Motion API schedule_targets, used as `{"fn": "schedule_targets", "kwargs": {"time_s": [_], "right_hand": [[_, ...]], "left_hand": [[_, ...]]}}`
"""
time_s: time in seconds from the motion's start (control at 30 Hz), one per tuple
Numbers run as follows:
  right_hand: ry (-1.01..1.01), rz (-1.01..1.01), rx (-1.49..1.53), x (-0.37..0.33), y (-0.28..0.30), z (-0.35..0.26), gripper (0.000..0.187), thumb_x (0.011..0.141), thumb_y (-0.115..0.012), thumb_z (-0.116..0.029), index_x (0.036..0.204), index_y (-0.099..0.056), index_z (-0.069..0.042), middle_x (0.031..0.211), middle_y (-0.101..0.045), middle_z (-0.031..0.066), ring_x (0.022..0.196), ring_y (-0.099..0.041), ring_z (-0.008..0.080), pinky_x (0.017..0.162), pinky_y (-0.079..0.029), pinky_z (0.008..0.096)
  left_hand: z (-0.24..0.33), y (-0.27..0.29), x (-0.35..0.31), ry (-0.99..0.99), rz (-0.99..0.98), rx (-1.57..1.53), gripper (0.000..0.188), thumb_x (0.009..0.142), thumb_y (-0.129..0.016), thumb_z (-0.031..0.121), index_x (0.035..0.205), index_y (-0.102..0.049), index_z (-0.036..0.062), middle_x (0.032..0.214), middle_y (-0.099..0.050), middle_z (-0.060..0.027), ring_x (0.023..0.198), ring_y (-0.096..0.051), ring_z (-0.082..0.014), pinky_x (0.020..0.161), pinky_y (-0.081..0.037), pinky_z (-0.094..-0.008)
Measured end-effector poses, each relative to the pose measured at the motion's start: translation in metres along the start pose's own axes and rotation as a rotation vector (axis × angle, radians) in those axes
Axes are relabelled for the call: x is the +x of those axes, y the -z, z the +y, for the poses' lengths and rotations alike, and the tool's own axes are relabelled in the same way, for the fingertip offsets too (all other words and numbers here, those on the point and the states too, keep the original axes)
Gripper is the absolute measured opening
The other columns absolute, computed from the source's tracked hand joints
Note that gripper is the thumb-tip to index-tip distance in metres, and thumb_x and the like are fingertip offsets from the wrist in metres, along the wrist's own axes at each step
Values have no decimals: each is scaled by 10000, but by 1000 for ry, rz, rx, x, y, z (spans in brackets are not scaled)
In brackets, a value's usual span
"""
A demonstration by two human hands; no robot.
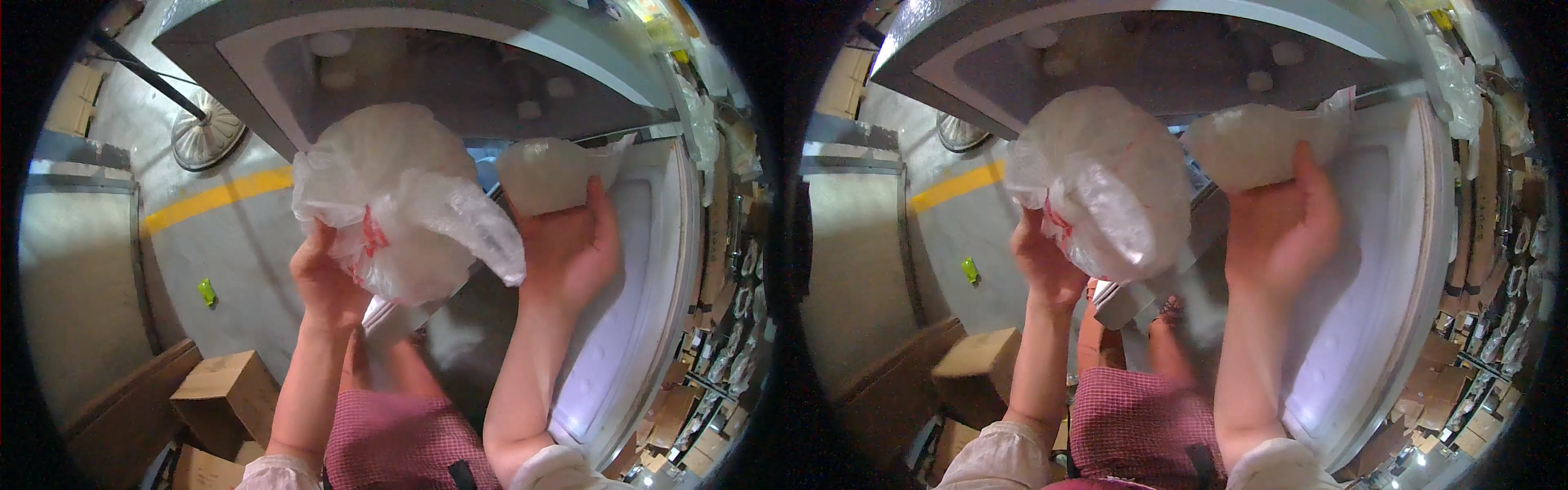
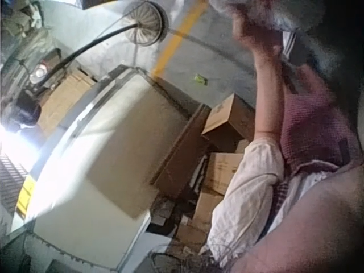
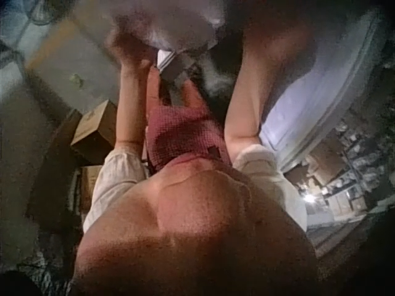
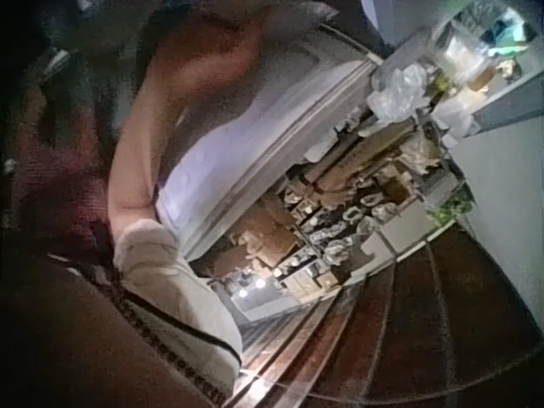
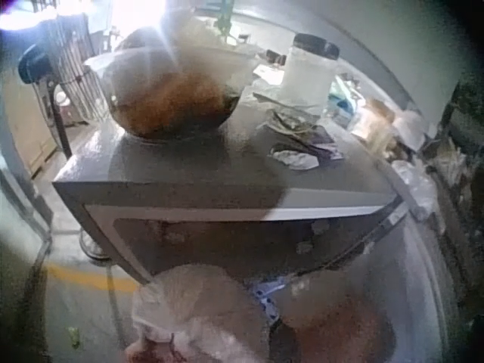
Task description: The person retrieves a bag of food from the freezer and places it on a table, then organizes various smaller bags and food items by hand.
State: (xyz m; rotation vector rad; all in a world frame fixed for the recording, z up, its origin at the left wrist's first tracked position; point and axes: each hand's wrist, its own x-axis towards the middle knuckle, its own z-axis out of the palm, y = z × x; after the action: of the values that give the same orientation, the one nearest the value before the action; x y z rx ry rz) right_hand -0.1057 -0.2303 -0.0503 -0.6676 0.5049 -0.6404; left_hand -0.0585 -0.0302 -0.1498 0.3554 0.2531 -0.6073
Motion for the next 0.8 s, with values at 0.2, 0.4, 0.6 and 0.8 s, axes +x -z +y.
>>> {"fn": "schedule_targets", "kwargs": {"time_s": [0.2, 0.4, 0.6, 0.8], "right_hand": [[180, 124, -224, -28, 6, -2, 479, 982, -525, -315, 1357, -475, -22, 1349, -514, 121, 1226, -503, 278, 1059, -364, 467], [263, 312, -328, -21, 14, 2, 560, 896, -687, -339, 1290, -527, 25, 1262, -563, 96, 1165, -534, 230, 1012, -412, 408], [326, -16, -638, 22, -6, 34, 504, 808, -771, -220, 1231, -566, -39, 1177, -629, 82, 1098, -584, 197, 962, -435, 339], [333, -134, -598, 98, -10, 48, 553, 694, -847, -169, 1173, -589, -69, 1095, -634, 24, 982, -574, 160, 856, -424, 277]], "left_hand": [[-13, -14, 8, 77, -27, 14, 601, 905, -566, 406, 1377, -464, 50, 1350, -545, -129, 1233, -515, -327, 1061, -384, -490], [-28, 0, -1, 97, 19, -37, 513, 906, -563, 343, 1342, -507, 79, 1280, -594, -89, 1168, -561, -290, 1017, -432, -474], [-24, 43, -35, 78, 68, -206, 688, 797, -668, 352, 1402, -459, 99, 1364, -541, -106, 1244, -509, -322, 1059, -398, -507], [-7, 41, -60, 11, 187, -28, 713, 819, -657, 395, 1426, -433, 96, 1409, -509, -118, 1282, -482, -334, 1070, -386, -507]]}}
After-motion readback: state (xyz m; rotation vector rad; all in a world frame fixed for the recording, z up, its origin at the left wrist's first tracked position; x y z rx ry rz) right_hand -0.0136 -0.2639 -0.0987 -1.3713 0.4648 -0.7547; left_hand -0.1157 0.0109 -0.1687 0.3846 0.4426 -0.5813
